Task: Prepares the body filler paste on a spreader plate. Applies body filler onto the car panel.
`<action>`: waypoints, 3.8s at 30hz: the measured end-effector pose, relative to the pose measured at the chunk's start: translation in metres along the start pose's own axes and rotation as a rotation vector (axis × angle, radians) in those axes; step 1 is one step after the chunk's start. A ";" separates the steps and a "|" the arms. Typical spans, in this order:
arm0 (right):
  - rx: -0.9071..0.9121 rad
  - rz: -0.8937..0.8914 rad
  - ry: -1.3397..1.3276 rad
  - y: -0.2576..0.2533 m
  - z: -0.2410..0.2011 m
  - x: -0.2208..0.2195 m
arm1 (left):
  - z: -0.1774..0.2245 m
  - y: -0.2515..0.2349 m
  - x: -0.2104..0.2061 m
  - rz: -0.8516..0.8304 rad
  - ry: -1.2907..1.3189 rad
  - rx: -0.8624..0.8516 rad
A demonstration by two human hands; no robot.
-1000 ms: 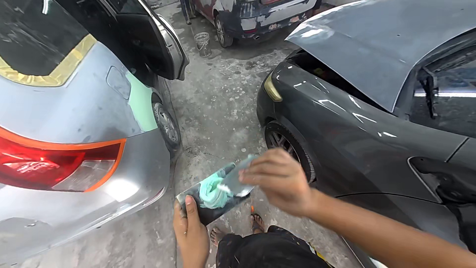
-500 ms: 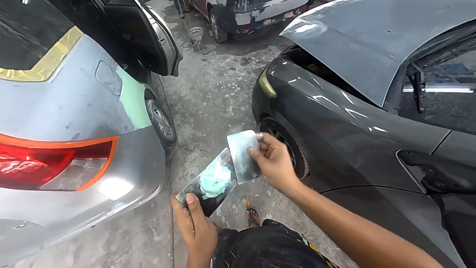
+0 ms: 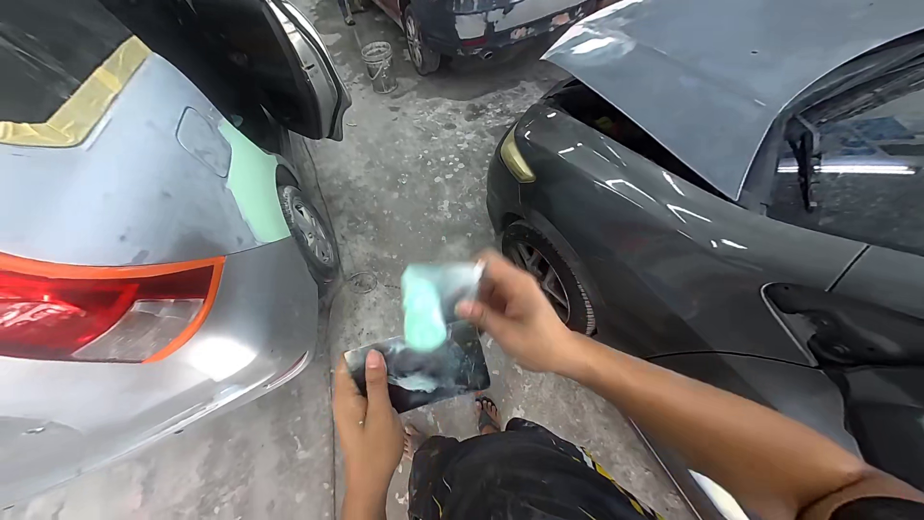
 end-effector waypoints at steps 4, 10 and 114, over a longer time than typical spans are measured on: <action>0.248 -0.015 0.873 -0.007 -0.022 0.002 | -0.001 0.002 0.005 0.107 -0.011 0.038; 0.102 -0.017 0.654 0.036 0.008 -0.057 | -0.019 0.026 -0.009 0.326 0.201 0.338; 0.047 -0.030 0.031 -0.003 0.002 0.007 | -0.003 0.000 -0.015 -0.014 -0.144 -0.018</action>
Point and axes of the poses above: each hand's wrist, its own y-axis away from the middle knuckle, its own x-axis out of the back of the hand, z = x × y, the point moved 7 cm from there along -y, towards the middle knuckle, and after that the axes turned 15 degrees about -x, right-handed, at the moved point
